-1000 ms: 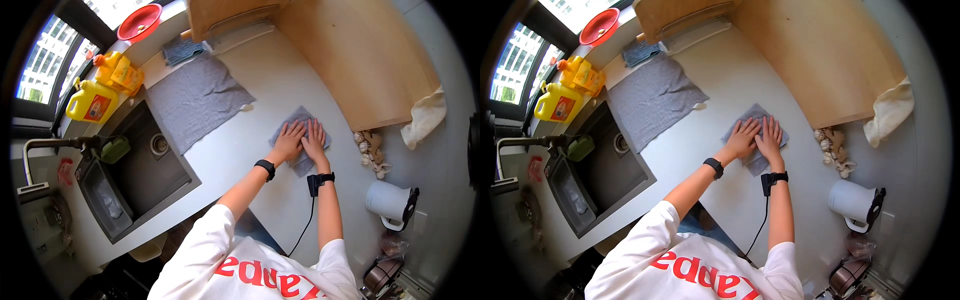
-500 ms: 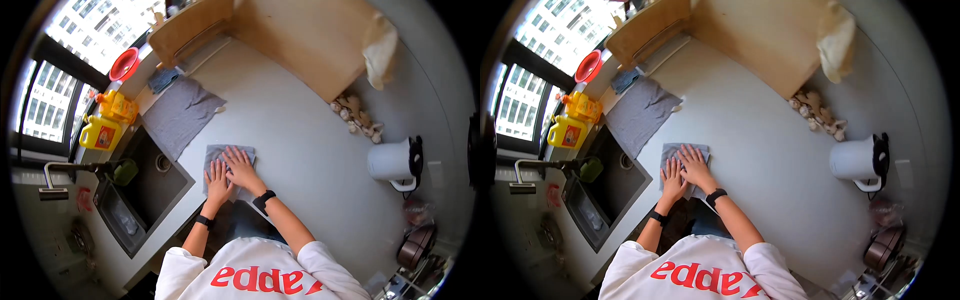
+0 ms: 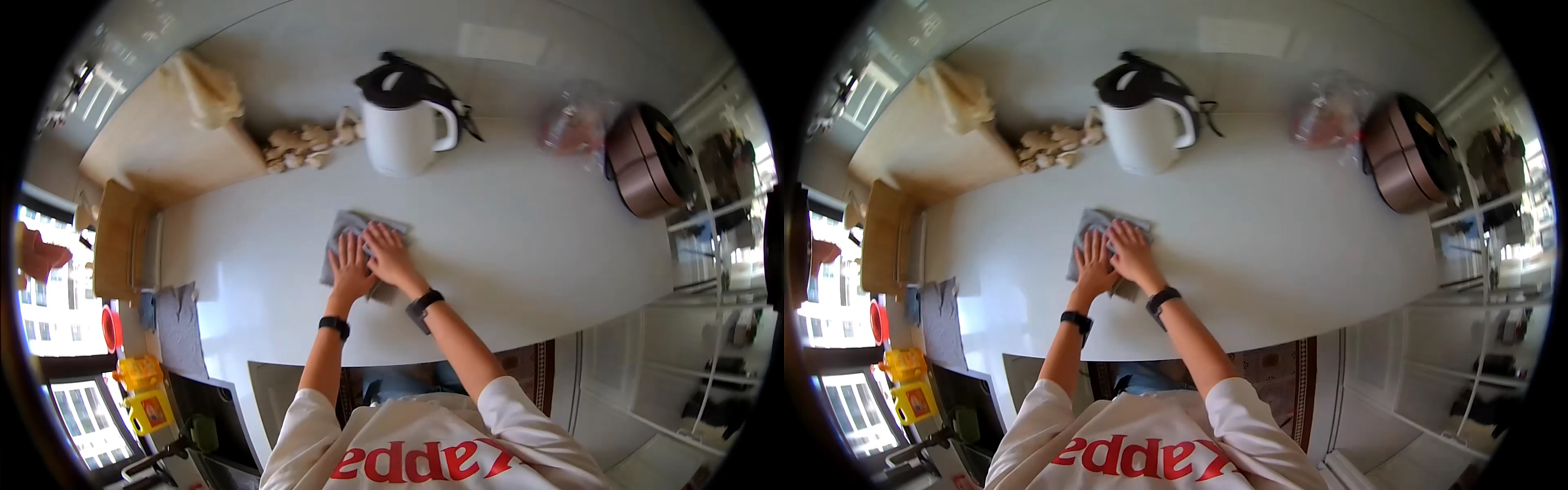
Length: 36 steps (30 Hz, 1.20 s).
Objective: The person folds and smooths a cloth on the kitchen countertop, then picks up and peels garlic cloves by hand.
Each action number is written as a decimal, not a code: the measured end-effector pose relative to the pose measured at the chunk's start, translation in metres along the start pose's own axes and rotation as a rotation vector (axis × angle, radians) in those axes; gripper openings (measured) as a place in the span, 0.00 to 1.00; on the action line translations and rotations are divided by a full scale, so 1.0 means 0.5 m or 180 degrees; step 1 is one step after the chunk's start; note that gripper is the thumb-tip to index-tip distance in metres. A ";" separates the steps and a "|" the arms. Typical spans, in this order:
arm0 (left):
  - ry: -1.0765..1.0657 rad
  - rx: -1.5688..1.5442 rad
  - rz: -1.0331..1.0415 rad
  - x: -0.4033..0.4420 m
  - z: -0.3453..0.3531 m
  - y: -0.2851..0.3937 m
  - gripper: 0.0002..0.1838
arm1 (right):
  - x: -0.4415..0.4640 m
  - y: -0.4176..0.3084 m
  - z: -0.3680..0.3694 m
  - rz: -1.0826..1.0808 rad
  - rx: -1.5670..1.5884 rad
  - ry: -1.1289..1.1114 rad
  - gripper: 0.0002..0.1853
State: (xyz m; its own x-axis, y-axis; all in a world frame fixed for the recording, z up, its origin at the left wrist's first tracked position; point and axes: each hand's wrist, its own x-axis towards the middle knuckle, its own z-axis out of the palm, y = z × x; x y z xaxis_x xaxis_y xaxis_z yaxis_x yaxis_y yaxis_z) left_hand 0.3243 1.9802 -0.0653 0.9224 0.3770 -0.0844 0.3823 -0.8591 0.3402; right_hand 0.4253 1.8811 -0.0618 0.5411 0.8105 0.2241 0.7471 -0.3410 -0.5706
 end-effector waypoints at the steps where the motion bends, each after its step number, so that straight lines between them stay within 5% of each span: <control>1: 0.0041 0.0036 0.0242 0.046 0.027 0.060 0.44 | -0.022 0.060 -0.049 0.0164 -0.0088 0.0066 0.30; 5: -0.0231 0.0281 0.1016 0.145 0.121 0.344 0.48 | -0.174 0.259 -0.237 0.0845 -0.0507 0.0210 0.32; 10: -0.0480 0.0037 0.1910 0.050 0.210 0.598 0.49 | -0.473 0.364 -0.391 0.1351 -0.0515 0.0173 0.35; 15: -0.0823 -0.0427 0.2304 -0.107 0.214 0.636 0.41 | -0.656 0.259 -0.463 0.2294 -0.0307 -0.0572 0.31; 20: -0.0550 -0.0862 0.2042 -0.123 0.215 0.597 0.31 | -0.597 0.251 -0.421 0.2650 -0.0575 -0.0616 0.33; 28: 0.0070 -0.0593 0.0893 -0.003 0.107 0.277 0.25 | -0.204 0.154 -0.195 0.1031 -0.1631 -0.0098 0.29; 32: 0.0236 -0.0541 -0.0310 -0.074 -0.025 -0.037 0.25 | 0.003 -0.092 0.070 0.0214 -0.0176 -0.0253 0.29; 36: 0.0186 -0.0899 -0.1093 -0.239 -0.133 -0.271 0.25 | 0.064 -0.308 0.257 -0.0434 0.0178 -0.0612 0.24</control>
State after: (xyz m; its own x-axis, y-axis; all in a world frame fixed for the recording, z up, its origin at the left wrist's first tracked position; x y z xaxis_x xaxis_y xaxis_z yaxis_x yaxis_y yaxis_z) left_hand 0.1585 2.0743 -0.0390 0.7368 0.6498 -0.1869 0.6282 -0.5556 0.5447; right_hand 0.2778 2.0207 -0.0681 0.3492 0.9249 0.1505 0.7828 -0.1997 -0.5894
